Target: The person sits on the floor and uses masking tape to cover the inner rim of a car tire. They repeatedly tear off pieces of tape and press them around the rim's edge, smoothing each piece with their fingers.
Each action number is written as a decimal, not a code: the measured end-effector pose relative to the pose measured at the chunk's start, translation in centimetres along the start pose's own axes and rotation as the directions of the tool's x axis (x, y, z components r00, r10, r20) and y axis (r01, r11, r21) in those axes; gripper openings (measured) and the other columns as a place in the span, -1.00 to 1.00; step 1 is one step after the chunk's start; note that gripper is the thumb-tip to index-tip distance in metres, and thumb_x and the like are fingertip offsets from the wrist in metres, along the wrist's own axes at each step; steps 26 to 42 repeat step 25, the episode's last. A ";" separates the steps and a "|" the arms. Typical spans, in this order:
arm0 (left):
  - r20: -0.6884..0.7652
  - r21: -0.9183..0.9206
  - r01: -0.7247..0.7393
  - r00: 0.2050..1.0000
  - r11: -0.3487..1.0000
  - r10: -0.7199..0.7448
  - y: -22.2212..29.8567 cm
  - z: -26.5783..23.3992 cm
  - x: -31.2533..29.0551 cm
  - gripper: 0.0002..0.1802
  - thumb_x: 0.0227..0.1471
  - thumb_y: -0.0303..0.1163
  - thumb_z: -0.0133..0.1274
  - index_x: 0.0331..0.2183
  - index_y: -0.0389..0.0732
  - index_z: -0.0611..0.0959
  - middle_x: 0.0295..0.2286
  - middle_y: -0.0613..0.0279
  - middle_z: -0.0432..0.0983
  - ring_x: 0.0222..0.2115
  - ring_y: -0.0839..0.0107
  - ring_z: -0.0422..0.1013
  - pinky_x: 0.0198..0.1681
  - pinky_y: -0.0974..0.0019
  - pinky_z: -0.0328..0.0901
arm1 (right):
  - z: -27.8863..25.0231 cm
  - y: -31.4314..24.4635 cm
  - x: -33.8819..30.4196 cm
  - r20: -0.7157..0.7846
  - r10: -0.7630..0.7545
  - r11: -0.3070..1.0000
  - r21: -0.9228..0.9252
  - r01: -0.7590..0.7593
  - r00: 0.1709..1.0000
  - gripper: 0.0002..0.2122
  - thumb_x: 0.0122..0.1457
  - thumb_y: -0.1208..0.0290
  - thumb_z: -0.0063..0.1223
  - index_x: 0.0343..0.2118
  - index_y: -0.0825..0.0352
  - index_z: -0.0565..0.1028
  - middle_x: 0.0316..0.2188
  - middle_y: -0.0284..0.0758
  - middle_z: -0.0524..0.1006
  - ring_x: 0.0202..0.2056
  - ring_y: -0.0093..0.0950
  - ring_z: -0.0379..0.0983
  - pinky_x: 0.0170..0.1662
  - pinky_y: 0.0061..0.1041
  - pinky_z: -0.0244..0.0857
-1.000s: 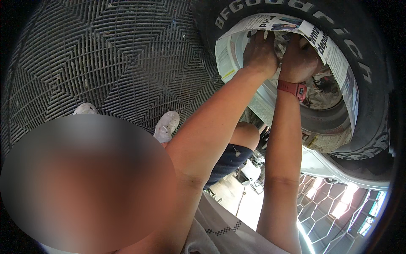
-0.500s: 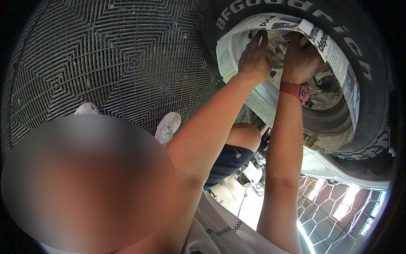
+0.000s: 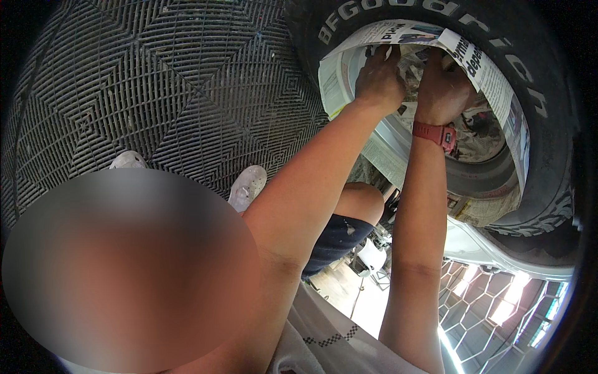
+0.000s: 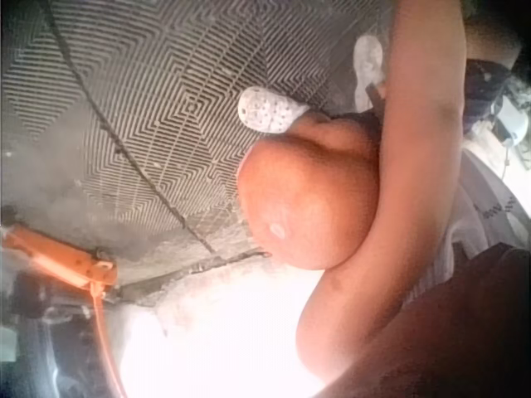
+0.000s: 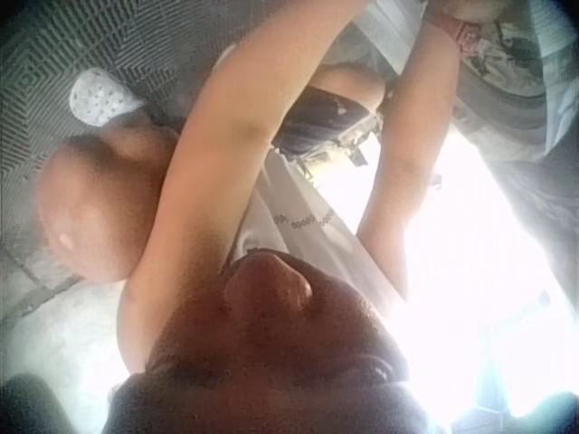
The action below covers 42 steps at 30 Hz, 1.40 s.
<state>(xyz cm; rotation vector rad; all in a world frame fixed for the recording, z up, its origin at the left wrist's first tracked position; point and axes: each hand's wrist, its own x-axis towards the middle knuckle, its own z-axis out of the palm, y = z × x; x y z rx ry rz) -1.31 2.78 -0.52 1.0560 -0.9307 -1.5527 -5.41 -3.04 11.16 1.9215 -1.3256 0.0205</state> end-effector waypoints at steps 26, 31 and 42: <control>0.124 0.025 0.161 0.979 0.987 -0.163 2.1 -0.2 0.1 -0.04 0.06 -0.45 0.19 0.45 -0.15 0.21 0.44 -0.11 -0.05 0.40 -0.18 0.07 0.42 -0.03 0.15 | -1.4 -1.0 -0.1 0.147 -0.012 0.999 0.047 0.005 0.989 -0.64 0.21 0.07 0.37 -0.44 0.33 0.69 -0.50 -0.17 0.69 -0.53 -0.14 0.63 -0.45 -0.18 0.47; 0.124 0.025 0.161 0.979 0.987 -0.163 2.1 -0.2 0.1 -0.04 0.06 -0.45 0.19 0.45 -0.15 0.21 0.44 -0.11 -0.05 0.40 -0.18 0.07 0.42 -0.03 0.15 | -1.4 -1.0 -0.1 0.147 -0.012 0.999 0.047 0.005 0.989 -0.64 0.21 0.07 0.37 -0.44 0.33 0.69 -0.50 -0.17 0.69 -0.53 -0.14 0.63 -0.45 -0.18 0.47; 0.124 0.025 0.161 0.979 0.987 -0.163 2.1 -0.2 0.1 -0.04 0.06 -0.45 0.19 0.45 -0.15 0.21 0.44 -0.11 -0.05 0.40 -0.18 0.07 0.42 -0.03 0.15 | -1.4 -1.0 -0.1 0.147 -0.012 0.999 0.047 0.005 0.989 -0.64 0.21 0.07 0.37 -0.44 0.33 0.69 -0.50 -0.17 0.69 -0.53 -0.14 0.63 -0.45 -0.18 0.47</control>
